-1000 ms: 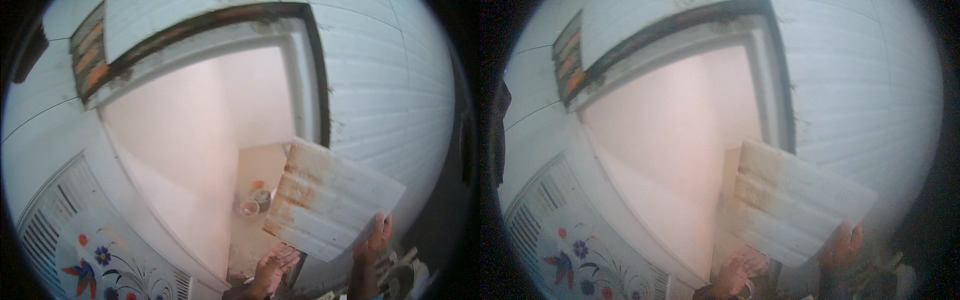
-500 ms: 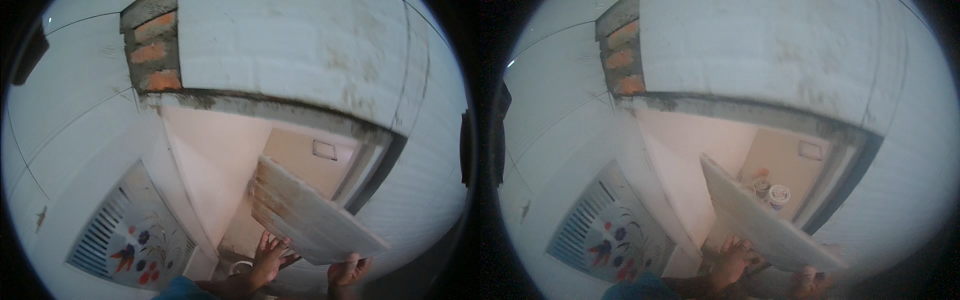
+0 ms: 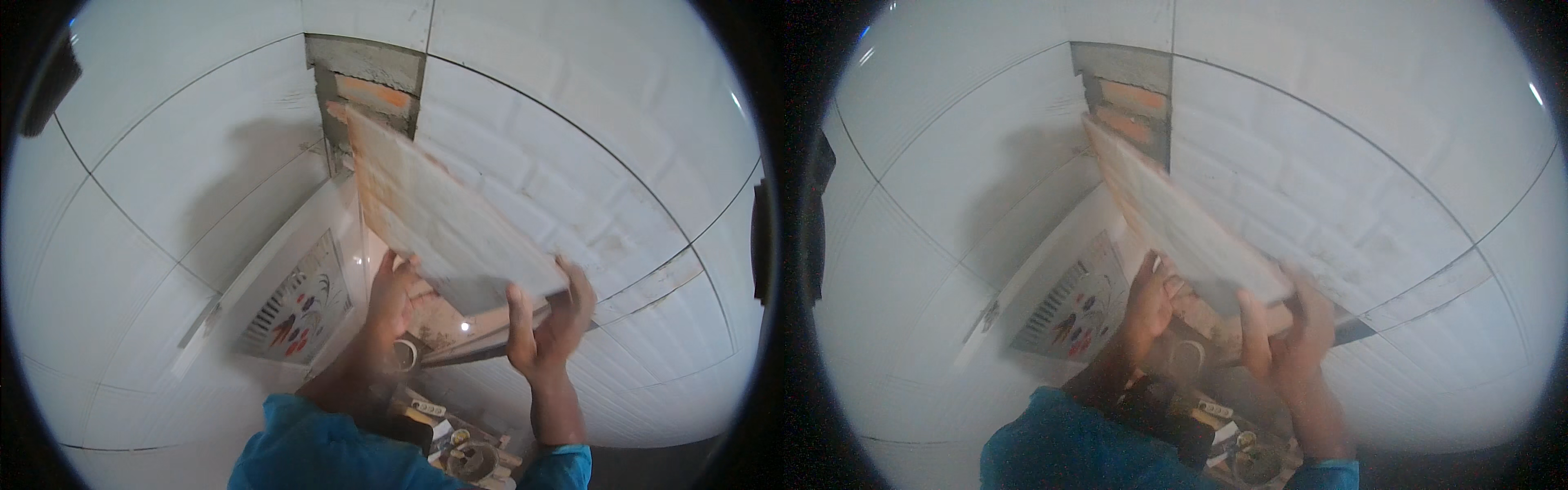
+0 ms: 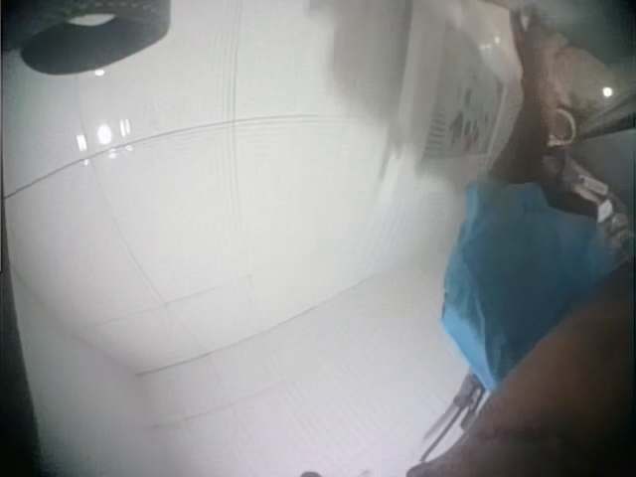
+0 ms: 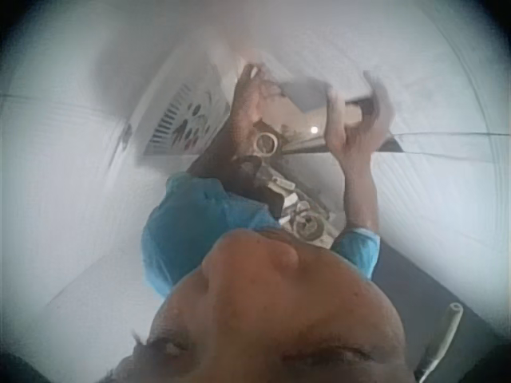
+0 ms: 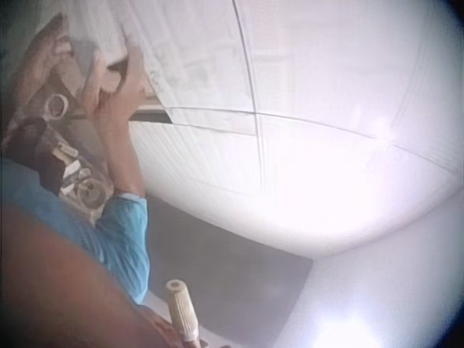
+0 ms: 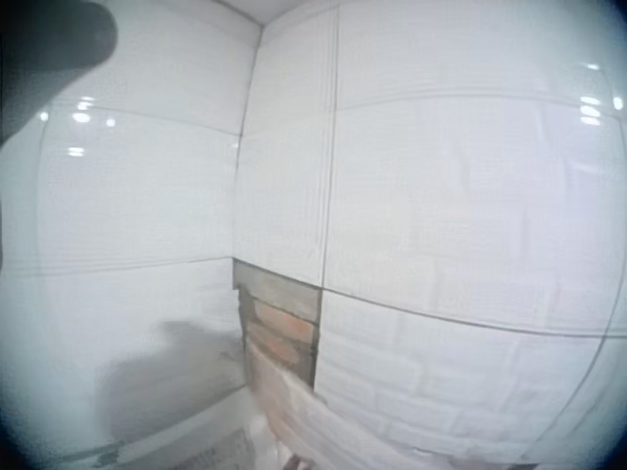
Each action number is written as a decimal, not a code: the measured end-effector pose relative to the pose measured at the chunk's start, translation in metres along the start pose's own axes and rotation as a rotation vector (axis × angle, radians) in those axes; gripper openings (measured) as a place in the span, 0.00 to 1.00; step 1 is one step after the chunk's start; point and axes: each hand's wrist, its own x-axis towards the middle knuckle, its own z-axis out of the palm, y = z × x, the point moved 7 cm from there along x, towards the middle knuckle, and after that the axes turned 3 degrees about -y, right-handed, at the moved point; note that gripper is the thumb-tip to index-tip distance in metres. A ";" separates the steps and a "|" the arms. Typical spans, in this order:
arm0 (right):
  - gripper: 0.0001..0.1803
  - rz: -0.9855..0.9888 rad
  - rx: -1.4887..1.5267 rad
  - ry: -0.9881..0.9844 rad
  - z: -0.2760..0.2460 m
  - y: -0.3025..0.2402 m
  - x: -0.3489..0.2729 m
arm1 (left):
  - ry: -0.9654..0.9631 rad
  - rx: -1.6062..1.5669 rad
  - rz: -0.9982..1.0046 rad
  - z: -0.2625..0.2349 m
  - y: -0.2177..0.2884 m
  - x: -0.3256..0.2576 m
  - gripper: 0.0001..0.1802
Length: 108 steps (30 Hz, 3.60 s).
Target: The person cuts a ceramic tile using an angle grinder, then fits it into a gap on the wall. They apply adhesive to the back of the tile using a trowel and prepare it for installation.
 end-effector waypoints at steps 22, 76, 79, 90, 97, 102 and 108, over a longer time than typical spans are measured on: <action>0.12 0.342 0.297 0.183 0.125 0.004 0.184 | 0.067 -0.011 0.079 -0.057 0.139 0.135 0.51; 0.04 0.090 -0.173 0.235 0.112 -0.013 0.211 | 0.030 -0.043 0.161 -0.065 0.150 0.169 0.50; 0.03 0.033 -0.238 0.216 0.116 -0.015 0.214 | 0.015 -0.065 0.174 -0.064 0.150 0.170 0.51; 0.04 0.004 -0.202 0.181 0.117 -0.019 0.215 | 0.148 -0.053 0.141 -0.072 0.146 0.170 0.47; 0.04 0.057 -0.191 0.179 0.118 -0.019 0.216 | 0.073 -0.076 0.158 -0.070 0.146 0.172 0.47; 0.04 0.039 -0.226 0.191 0.119 -0.021 0.218 | 0.106 -0.079 0.146 -0.072 0.146 0.174 0.48; 0.04 -0.067 -0.278 0.161 0.121 -0.021 0.217 | 0.035 -0.075 0.171 -0.072 0.146 0.172 0.48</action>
